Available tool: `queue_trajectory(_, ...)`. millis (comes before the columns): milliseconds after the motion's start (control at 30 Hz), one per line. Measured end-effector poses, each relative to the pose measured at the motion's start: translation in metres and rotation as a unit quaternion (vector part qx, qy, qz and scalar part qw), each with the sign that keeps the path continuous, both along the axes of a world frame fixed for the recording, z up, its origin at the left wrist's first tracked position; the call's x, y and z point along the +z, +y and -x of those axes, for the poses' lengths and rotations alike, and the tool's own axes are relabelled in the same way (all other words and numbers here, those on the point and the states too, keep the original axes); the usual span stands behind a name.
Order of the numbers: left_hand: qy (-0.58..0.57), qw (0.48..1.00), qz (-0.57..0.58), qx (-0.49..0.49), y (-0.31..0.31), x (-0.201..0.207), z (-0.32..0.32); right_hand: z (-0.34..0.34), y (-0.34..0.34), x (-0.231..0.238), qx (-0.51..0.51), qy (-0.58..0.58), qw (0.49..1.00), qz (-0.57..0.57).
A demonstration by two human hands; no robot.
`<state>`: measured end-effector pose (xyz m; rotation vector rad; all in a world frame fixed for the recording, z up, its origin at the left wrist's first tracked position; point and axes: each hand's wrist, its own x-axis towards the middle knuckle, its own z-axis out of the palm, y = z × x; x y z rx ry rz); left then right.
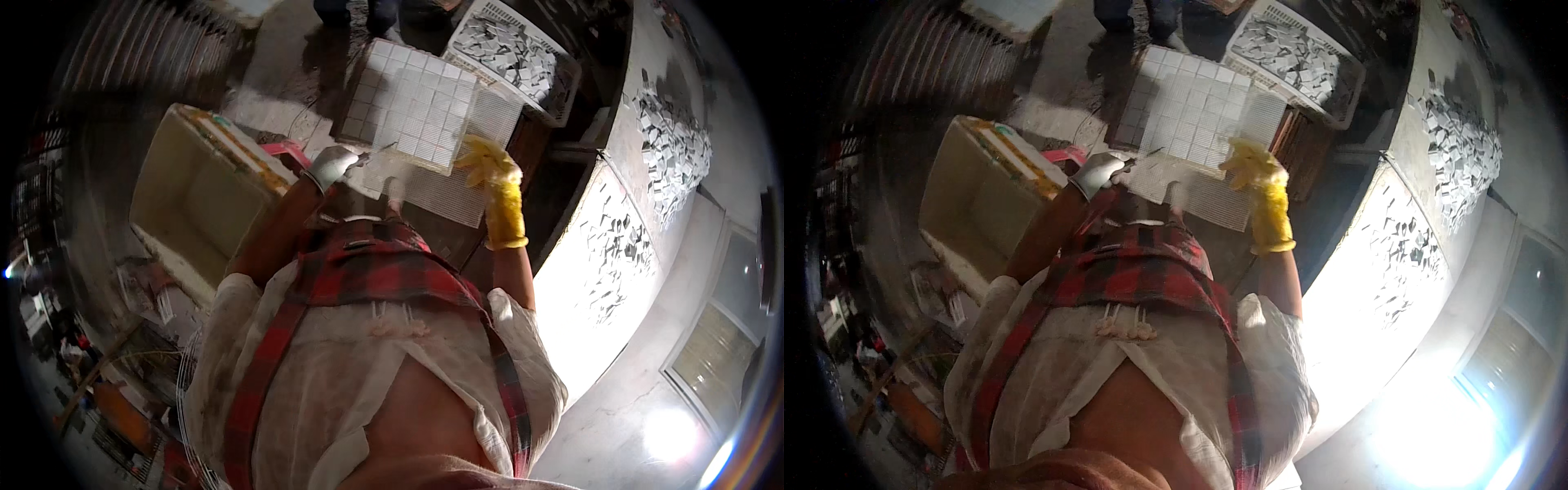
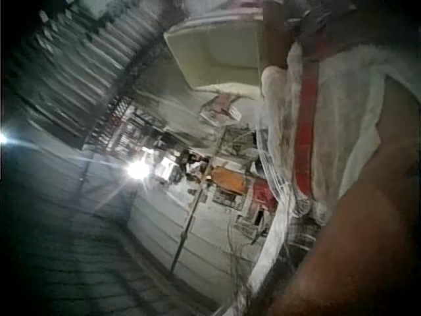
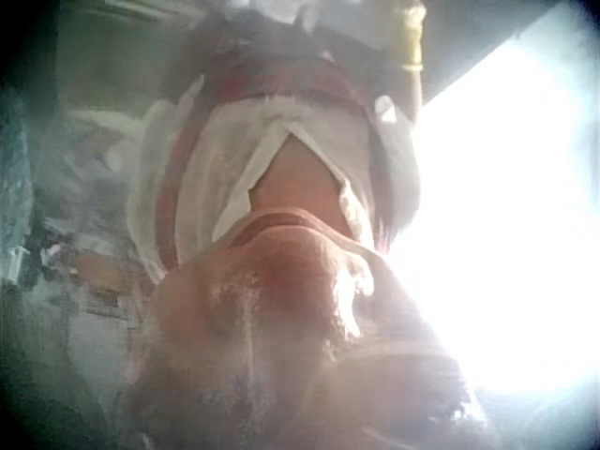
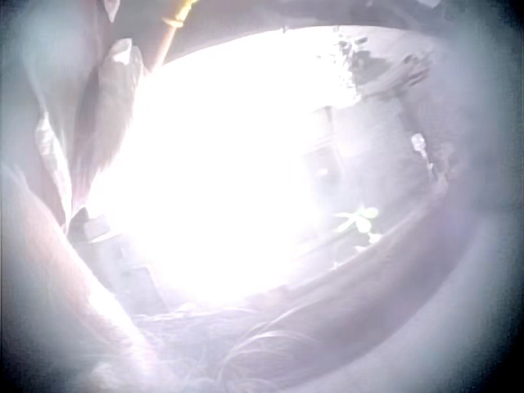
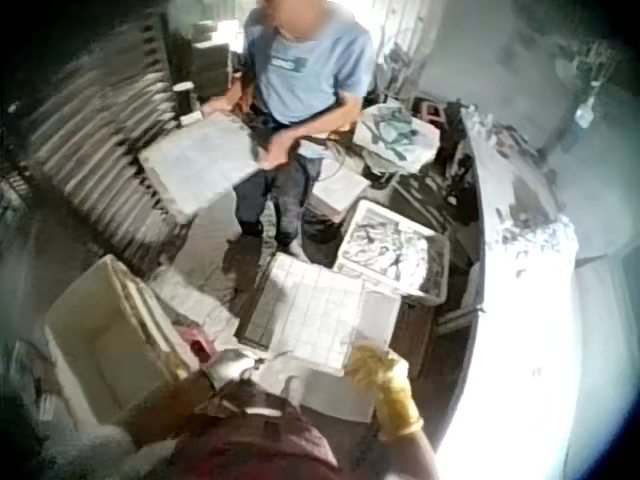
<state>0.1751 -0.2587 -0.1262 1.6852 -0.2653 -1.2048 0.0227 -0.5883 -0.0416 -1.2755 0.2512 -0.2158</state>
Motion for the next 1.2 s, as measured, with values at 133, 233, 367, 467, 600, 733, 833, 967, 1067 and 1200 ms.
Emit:
queue_trajectory(133,0.042,0.989,-0.008,0.143,-0.005,-0.051,-0.024,-0.027,-0.022,-0.069,0.068,0.065,0.993,-0.072)
queue_trajectory(233,-0.023,0.989,-0.074,0.126,-0.013,-0.047,-0.055,-0.058,-0.002,-0.065,0.004,0.058,0.998,-0.001)
queue_trajectory(367,-0.098,0.984,-0.111,0.099,-0.017,-0.054,-0.091,-0.096,-0.007,-0.086,0.017,0.127,0.992,-0.001)
queue_trajectory(467,-0.022,0.976,-0.118,0.183,-0.017,-0.066,-0.104,-0.111,-0.008,-0.095,0.035,0.089,0.995,-0.029)
queue_trajectory(600,-0.001,0.970,-0.090,0.224,-0.015,-0.080,-0.110,-0.125,-0.006,-0.098,0.015,0.085,0.995,-0.046)
queue_trajectory(733,-0.004,0.979,-0.103,0.173,0.002,-0.104,-0.118,-0.131,-0.004,-0.094,0.025,0.093,0.995,-0.026)
queue_trajectory(833,0.045,0.970,-0.101,0.217,-0.014,-0.086,-0.113,-0.131,-0.012,-0.104,0.030,0.107,0.994,-0.013)
queue_trajectory(967,0.043,0.966,-0.102,0.232,-0.012,-0.090,-0.111,-0.132,-0.014,-0.112,0.044,0.089,0.995,-0.012)
queue_trajectory(1067,0.037,0.961,-0.104,0.254,-0.014,-0.092,-0.107,-0.133,-0.012,-0.108,0.035,0.104,0.994,-0.016)
queue_trajectory(1200,0.018,0.963,-0.086,0.253,-0.016,-0.091,-0.102,-0.135,-0.008,-0.099,0.011,0.144,0.989,0.000)
